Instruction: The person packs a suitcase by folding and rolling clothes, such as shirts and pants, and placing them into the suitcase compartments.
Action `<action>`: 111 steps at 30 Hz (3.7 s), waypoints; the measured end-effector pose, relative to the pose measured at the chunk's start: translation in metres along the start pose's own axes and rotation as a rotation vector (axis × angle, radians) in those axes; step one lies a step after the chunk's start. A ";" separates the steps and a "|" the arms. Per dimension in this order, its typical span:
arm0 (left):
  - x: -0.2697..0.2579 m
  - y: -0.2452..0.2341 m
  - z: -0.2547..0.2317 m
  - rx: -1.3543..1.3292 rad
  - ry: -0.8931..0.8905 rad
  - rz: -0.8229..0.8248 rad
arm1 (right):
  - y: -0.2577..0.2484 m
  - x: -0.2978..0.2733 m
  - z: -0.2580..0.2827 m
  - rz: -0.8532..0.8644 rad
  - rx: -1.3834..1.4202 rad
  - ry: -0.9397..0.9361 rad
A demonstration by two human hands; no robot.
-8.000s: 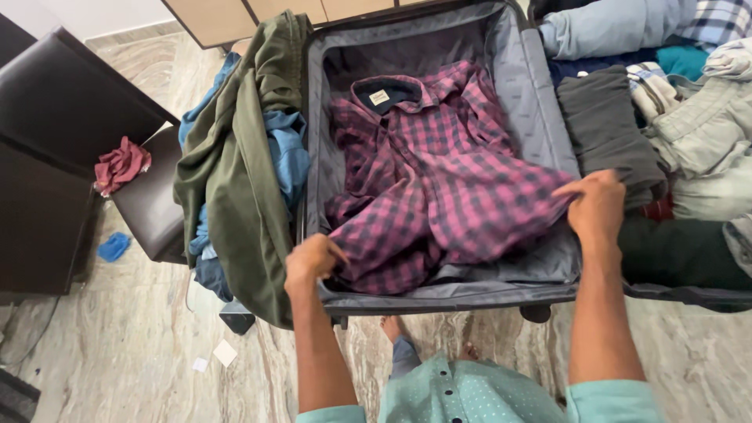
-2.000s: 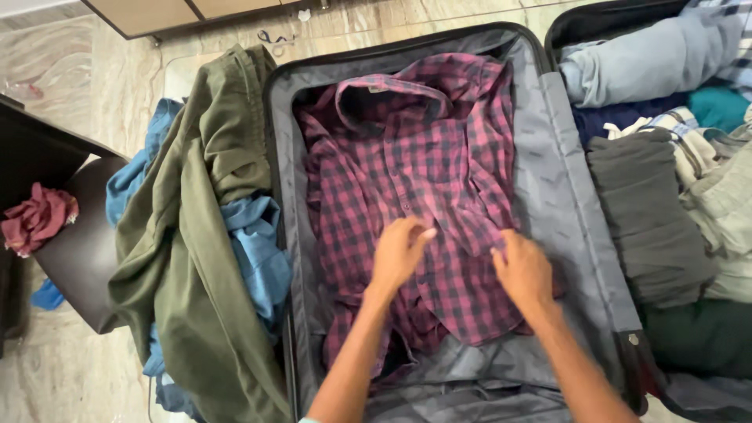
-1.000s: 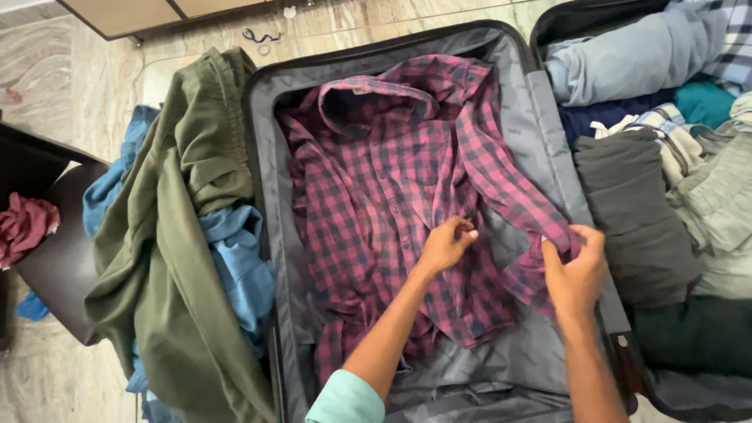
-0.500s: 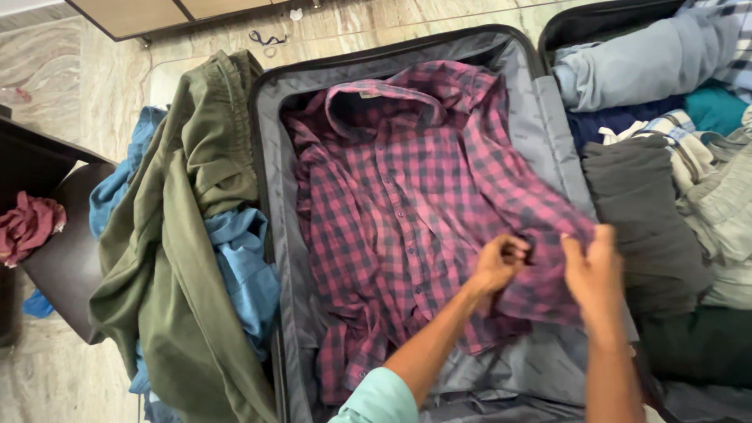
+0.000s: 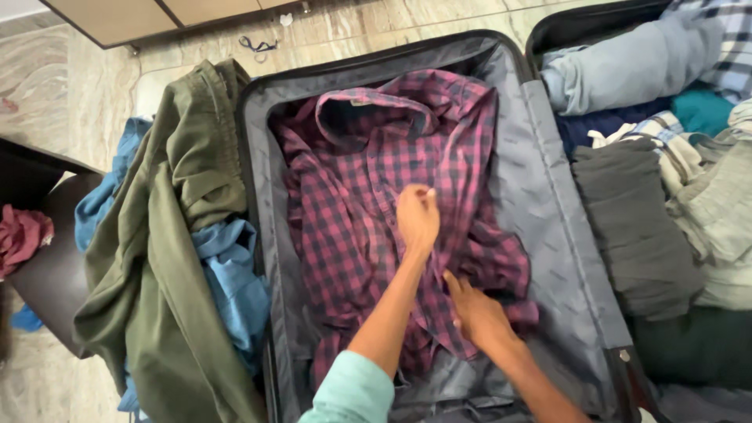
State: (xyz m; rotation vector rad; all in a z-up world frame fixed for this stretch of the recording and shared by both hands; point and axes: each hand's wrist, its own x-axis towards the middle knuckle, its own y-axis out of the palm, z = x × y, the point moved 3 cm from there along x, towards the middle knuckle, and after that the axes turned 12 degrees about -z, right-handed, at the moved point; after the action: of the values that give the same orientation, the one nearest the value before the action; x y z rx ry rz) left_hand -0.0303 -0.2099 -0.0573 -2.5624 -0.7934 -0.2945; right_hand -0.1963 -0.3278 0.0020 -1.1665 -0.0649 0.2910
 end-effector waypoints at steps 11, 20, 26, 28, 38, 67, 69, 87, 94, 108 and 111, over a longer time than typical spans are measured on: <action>0.086 0.118 -0.106 0.242 0.341 0.251 | 0.015 -0.032 -0.008 0.183 -0.215 0.062; 0.122 0.223 -0.002 -0.231 0.175 0.135 | -0.047 -0.038 -0.022 -0.094 0.063 0.122; 0.195 0.214 0.012 -0.689 -0.237 0.178 | -0.045 -0.046 -0.019 -0.159 -0.057 0.186; 0.192 0.202 0.033 -0.510 -0.301 0.208 | -0.020 -0.045 -0.016 -0.101 -0.158 -0.016; 0.117 0.073 -0.026 -0.066 0.214 0.074 | -0.032 -0.039 -0.048 -0.251 0.009 0.409; -0.055 -0.069 -0.005 -0.720 -0.576 0.882 | -0.067 -0.065 -0.089 -0.256 -0.077 0.385; -0.040 -0.069 -0.015 -0.727 -0.575 0.875 | -0.070 -0.069 -0.081 -0.164 -0.176 0.417; -0.145 -0.040 -0.037 -0.003 0.374 0.898 | -0.011 -0.038 -0.114 -0.070 -0.248 0.490; -0.118 -0.016 -0.004 -0.337 0.165 1.291 | -0.016 -0.051 -0.097 -0.334 0.205 0.476; 0.039 0.105 -0.093 0.362 0.108 0.311 | 0.021 -0.056 -0.042 -0.422 0.233 0.281; 0.063 0.121 -0.076 0.496 -0.012 0.425 | 0.016 -0.058 -0.035 -0.474 0.075 0.127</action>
State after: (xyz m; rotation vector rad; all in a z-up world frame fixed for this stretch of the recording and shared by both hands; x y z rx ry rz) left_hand 0.0850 -0.3048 -0.0115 -2.1825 -0.2600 0.0498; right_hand -0.2483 -0.3680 -0.0207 -1.0572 -0.2132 -0.1976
